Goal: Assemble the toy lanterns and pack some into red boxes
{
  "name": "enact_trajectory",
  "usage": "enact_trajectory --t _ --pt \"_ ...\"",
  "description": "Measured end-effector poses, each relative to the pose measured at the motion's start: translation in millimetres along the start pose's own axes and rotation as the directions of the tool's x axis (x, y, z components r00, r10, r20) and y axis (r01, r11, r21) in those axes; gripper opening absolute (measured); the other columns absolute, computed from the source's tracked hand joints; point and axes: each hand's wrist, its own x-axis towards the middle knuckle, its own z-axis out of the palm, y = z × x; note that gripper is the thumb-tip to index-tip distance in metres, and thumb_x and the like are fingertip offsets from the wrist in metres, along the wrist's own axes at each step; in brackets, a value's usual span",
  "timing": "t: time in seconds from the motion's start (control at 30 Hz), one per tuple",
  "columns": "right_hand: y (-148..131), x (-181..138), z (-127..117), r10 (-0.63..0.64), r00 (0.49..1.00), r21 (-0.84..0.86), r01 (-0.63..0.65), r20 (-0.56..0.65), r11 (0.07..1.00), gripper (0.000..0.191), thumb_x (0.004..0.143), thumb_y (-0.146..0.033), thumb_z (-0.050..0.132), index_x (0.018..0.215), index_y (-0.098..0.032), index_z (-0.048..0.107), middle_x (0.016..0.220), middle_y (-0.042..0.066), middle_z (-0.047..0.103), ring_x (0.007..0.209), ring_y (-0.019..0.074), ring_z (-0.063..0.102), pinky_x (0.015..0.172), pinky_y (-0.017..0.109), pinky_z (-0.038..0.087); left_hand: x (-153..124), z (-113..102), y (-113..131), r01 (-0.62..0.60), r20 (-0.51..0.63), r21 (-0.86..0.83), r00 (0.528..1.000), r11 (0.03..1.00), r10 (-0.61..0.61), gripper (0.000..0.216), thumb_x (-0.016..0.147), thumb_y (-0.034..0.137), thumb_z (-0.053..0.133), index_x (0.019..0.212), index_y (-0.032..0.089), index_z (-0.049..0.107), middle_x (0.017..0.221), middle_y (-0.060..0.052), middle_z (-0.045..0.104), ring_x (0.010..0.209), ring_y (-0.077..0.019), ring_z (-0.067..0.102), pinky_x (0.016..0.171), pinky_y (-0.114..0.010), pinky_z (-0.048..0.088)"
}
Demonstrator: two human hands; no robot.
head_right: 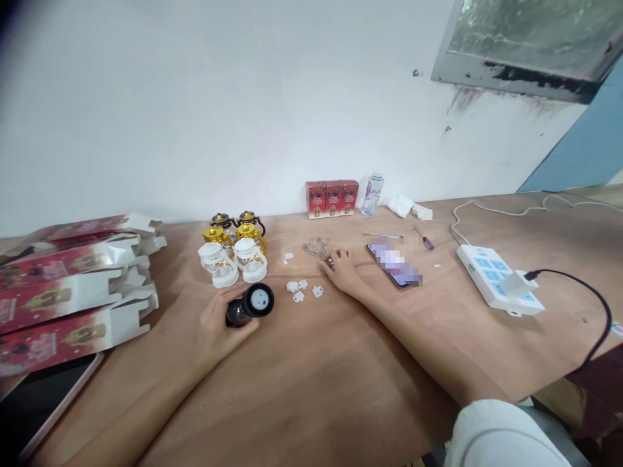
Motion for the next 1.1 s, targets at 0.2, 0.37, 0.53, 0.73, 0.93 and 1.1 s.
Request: enact_trajectory --t 0.2,0.37,0.53,0.73,0.93,1.1 --pt "-1 -9 -1 -0.014 1.000 -0.056 0.015 0.027 0.998 0.041 0.084 -0.050 0.052 0.113 -0.021 0.056 0.123 0.014 0.050 0.121 0.0323 0.041 0.102 0.052 0.029 -1 1 -1 -0.005 0.000 -0.009 1.000 1.000 0.005 0.040 0.070 0.020 0.061 0.107 0.018 0.049 0.097 -0.009 0.063 0.088 -0.0233 0.064 0.073 -0.035 0.055" --pt "-8 -13 -5 -0.028 0.999 0.106 0.024 0.035 0.994 0.026 0.090 -0.031 0.043 0.108 -0.019 0.058 0.122 0.012 0.056 0.117 0.0251 0.050 0.101 0.043 0.037 -1 1 -1 -0.005 -0.001 -0.015 1.000 1.000 0.005 0.040 0.070 0.020 0.061 0.108 0.018 0.049 0.097 -0.010 0.063 0.088 -0.0236 0.064 0.074 -0.036 0.055" --pt "-25 -31 -11 -0.068 0.995 0.163 0.079 -0.067 0.983 0.039 0.090 -0.032 0.044 0.128 -0.022 0.047 0.134 0.012 0.049 0.133 0.0267 0.035 0.106 0.049 0.032 -2 0 0 0.010 0.013 -0.016 1.000 1.000 -0.010 0.039 0.070 0.021 0.061 0.108 0.018 0.050 0.097 -0.009 0.064 0.088 -0.0240 0.064 0.074 -0.036 0.055" --pt "-58 -52 -3 -0.319 0.933 0.217 0.281 0.166 0.935 0.055 0.087 -0.042 0.050 0.139 -0.028 0.035 0.148 0.010 0.031 0.138 0.0277 0.026 0.107 0.049 0.032 0 0 0 -0.012 0.001 -0.019 1.000 1.000 0.012 0.038 0.071 0.021 0.061 0.107 0.018 0.050 0.097 -0.009 0.063 0.088 -0.0231 0.064 0.074 -0.035 0.054" --pt "-71 -25 29 -0.290 0.953 0.215 0.266 0.088 0.940 0.041 0.091 -0.027 0.042 0.131 -0.021 0.045 0.140 0.015 0.043 0.135 0.0273 0.032 0.108 0.050 0.032 -3 0 -1 0.018 0.007 -0.018 1.000 1.000 -0.018 0.040 0.071 0.022 0.062 0.109 0.018 0.051 0.100 -0.009 0.065 0.091 -0.0238 0.064 0.076 -0.036 0.054" --pt "-85 -23 20 -0.269 0.935 0.292 0.330 -0.232 0.898 0.032 0.090 -0.029 0.046 0.121 -0.021 0.050 0.126 0.013 0.053 0.125 0.0248 0.045 0.104 0.047 0.037 -6 -1 -1 0.037 0.049 -0.038 0.998 0.999 -0.035 0.041 0.075 0.024 0.062 0.114 0.019 0.048 0.104 -0.010 0.065 0.094 -0.0237 0.064 0.077 -0.036 0.054"
